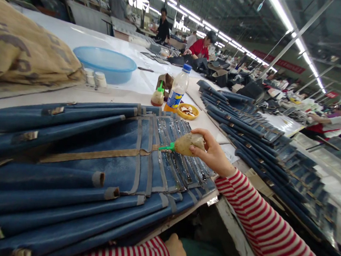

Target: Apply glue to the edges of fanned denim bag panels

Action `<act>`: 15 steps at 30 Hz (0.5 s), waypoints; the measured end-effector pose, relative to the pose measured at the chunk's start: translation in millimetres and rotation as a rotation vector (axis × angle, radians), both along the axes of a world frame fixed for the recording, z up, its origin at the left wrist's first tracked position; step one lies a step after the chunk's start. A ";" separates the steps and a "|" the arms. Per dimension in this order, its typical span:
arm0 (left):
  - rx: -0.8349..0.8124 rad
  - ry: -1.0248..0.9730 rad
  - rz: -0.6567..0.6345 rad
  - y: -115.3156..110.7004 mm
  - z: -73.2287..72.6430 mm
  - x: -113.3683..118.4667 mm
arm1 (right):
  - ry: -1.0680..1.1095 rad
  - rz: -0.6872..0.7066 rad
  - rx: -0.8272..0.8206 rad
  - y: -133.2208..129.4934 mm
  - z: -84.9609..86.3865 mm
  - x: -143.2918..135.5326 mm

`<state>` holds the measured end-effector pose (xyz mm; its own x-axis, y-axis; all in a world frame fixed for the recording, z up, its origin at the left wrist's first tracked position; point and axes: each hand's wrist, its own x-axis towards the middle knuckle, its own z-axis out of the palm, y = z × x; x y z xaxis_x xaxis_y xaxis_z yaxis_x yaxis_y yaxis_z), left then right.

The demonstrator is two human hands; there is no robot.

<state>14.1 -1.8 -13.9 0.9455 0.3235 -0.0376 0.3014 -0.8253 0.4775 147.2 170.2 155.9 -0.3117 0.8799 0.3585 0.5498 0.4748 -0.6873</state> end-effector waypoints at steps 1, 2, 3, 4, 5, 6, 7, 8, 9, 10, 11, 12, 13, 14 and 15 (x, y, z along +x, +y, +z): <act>0.001 -0.008 -0.001 0.4 2.5 -1.7 | 0.005 0.000 0.002 -0.2 0.7 -0.1; 0.003 -0.013 -0.003 0.9 4.7 -2.9 | 0.006 -0.001 0.003 -0.2 1.3 -0.5; 0.004 -0.016 -0.006 1.4 6.4 -3.6 | 0.004 0.000 0.002 0.2 1.5 -1.4; 0.005 -0.017 -0.009 2.0 7.9 -4.1 | -0.001 0.000 0.001 1.1 1.4 -2.6; 0.006 -0.016 -0.013 2.6 9.0 -4.3 | -0.006 -0.001 -0.001 2.6 1.0 -4.1; 0.007 -0.013 -0.016 3.2 9.9 -4.4 | -0.009 -0.005 -0.002 4.5 0.3 -5.8; 0.007 -0.010 -0.018 3.8 10.7 -4.4 | -0.010 -0.010 0.000 6.7 -0.4 -7.4; 0.007 -0.007 -0.020 4.4 11.5 -4.4 | -0.009 -0.017 0.003 9.0 -0.9 -8.8; 0.006 -0.004 -0.022 5.0 12.2 -4.5 | -0.005 -0.024 0.007 11.0 -1.2 -9.9; 0.005 -0.002 -0.024 5.5 12.9 -4.5 | -0.002 -0.029 0.009 12.6 -1.1 -10.6; 0.004 0.001 -0.025 5.9 13.7 -4.4 | 0.001 -0.031 0.008 13.6 -0.6 -10.9; 0.003 0.004 -0.027 6.1 14.6 -4.4 | 0.004 -0.029 0.003 14.1 0.1 -10.9; 0.001 0.007 -0.030 6.2 15.5 -4.4 | 0.003 -0.025 -0.007 14.2 0.8 -10.6; 0.000 0.010 -0.032 6.1 16.4 -4.3 | 0.001 -0.020 -0.016 14.1 1.4 -10.1; -0.001 0.013 -0.035 5.9 17.4 -4.3 | -0.002 -0.017 -0.023 14.2 1.7 -9.7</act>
